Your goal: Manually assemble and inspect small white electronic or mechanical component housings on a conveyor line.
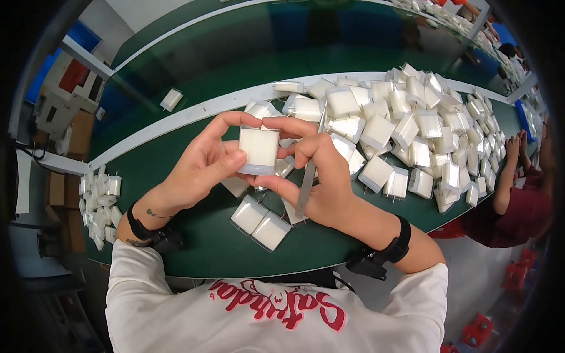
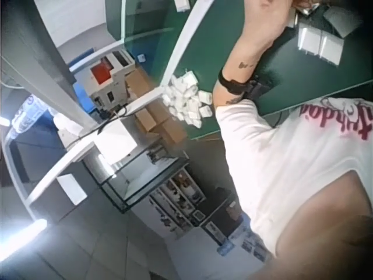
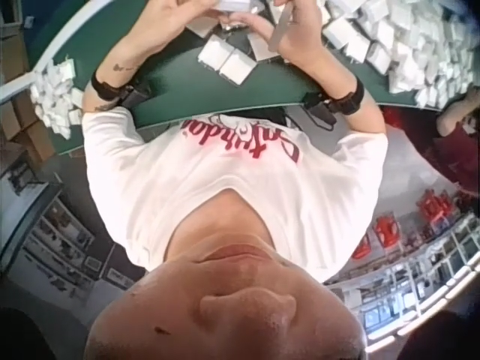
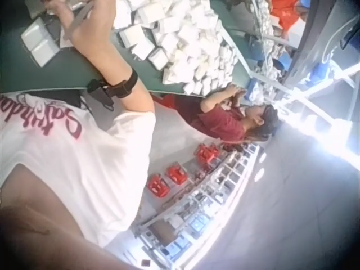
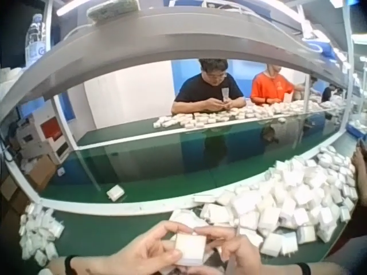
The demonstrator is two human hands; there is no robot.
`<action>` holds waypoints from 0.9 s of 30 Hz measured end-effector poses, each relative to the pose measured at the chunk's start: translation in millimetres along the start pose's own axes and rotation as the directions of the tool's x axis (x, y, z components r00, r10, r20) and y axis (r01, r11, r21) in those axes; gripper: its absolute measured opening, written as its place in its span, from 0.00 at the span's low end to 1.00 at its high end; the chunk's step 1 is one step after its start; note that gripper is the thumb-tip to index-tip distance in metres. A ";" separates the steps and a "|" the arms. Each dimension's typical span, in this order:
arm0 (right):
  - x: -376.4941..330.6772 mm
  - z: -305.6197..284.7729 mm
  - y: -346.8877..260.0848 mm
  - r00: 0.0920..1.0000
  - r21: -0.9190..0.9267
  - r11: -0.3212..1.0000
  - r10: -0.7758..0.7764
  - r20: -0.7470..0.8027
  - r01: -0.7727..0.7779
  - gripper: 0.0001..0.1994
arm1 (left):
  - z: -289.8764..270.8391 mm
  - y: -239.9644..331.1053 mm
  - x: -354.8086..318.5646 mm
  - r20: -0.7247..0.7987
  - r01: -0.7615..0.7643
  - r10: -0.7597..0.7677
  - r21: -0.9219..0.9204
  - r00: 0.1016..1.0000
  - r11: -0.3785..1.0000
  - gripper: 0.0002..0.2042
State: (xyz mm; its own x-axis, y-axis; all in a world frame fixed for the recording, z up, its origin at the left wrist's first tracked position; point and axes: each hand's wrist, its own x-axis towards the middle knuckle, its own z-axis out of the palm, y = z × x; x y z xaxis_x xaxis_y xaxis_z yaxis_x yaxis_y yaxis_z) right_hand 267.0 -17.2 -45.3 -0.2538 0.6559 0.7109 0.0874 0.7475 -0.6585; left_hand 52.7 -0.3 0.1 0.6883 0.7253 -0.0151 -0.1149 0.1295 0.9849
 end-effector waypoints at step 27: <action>-5.9 -1.9 -5.3 0.999 0.084 0.996 0.010 0.038 -0.013 0.26 | -0.8 -1.2 -11.6 0.039 -0.205 0.234 0.632 0.972 0.747 0.32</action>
State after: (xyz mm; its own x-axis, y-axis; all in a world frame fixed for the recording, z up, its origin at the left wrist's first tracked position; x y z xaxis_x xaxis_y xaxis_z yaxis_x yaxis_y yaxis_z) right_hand 269.9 -24.8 -45.5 -0.2893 0.6587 0.6946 0.0091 0.7274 -0.6861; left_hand 44.2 -8.4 -1.1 0.6701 0.7082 0.2222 0.2256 -0.4795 0.8481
